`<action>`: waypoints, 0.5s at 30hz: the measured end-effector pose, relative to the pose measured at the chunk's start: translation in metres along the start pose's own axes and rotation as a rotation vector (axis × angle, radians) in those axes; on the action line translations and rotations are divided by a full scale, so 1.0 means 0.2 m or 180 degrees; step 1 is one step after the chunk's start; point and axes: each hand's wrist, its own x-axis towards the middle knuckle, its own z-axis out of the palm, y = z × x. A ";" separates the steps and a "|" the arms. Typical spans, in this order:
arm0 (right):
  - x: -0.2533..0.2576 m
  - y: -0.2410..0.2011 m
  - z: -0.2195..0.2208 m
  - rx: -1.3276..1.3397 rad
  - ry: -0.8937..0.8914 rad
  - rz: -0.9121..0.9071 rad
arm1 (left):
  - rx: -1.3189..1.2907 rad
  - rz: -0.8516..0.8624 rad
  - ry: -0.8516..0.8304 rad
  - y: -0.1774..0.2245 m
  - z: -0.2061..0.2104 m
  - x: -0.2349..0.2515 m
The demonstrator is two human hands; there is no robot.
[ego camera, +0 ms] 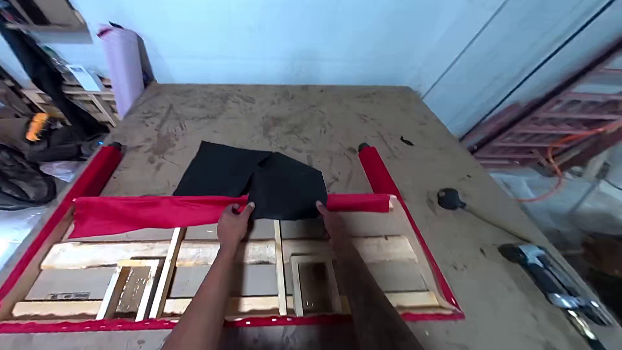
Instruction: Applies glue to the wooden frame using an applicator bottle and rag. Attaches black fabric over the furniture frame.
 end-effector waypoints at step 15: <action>-0.68 0.42 -0.71 -0.0849 -0.0742 -0.0432 | -0.0716 0.0384 -0.1154 -0.39 -0.24 -1.00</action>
